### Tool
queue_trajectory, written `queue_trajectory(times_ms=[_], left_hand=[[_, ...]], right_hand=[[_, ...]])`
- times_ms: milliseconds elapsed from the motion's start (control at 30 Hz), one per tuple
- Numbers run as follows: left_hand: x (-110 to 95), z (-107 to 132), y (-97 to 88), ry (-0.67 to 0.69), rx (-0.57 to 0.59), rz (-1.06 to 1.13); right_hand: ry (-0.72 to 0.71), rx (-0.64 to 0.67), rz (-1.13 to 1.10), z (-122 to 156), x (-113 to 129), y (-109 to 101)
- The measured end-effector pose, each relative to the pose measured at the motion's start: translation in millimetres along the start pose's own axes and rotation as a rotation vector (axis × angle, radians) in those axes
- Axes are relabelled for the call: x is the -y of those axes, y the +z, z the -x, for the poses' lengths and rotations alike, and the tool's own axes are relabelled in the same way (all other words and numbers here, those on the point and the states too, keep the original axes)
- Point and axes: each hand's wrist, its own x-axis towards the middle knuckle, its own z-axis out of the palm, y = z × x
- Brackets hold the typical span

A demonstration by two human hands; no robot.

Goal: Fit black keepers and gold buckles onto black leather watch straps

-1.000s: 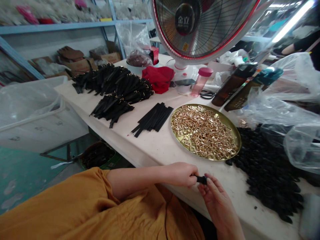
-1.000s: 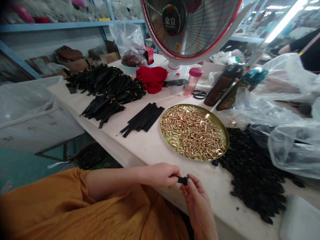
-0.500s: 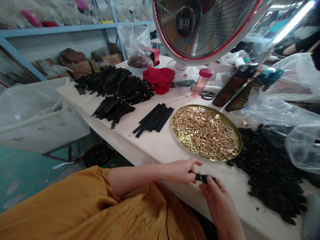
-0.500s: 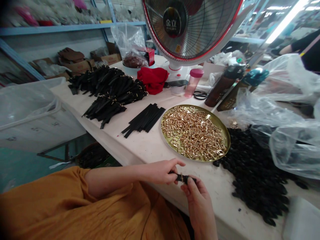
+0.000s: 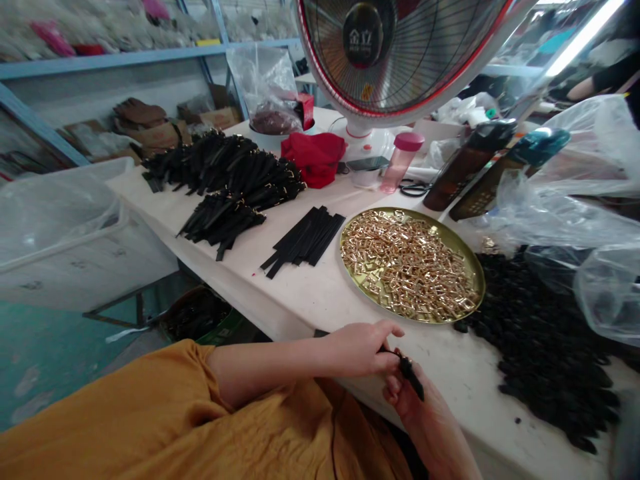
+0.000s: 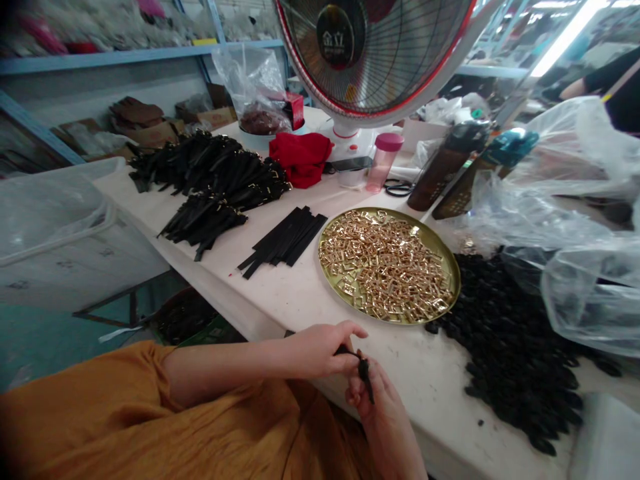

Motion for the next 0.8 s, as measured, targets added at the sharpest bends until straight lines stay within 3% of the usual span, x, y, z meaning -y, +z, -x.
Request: queue_trajectory(times_ms=[233,433,600,700,800], left_hand=[[3,1,3.3,-0.043,-0.005,-0.164],[-5,11,-10.3,0.046,0.118,-0.092],[-11,16,-7.5,0.014,0.098,-0.068],[-8,14,-4.7,-0.016,0.087,-0.011],[0,12,-4.1,-0.071,0.153,0.119]], right_hand=[[0.173,0.082,-0.126,8,-1,-7],[-0.074,-0.059,0.132,6,5,-5],[-0.351,-0.409,0.604,2,1,1],[-0.331,-0.351,0.566,4,1,4],[-0.260,-0.318,0.592,6,2,2]])
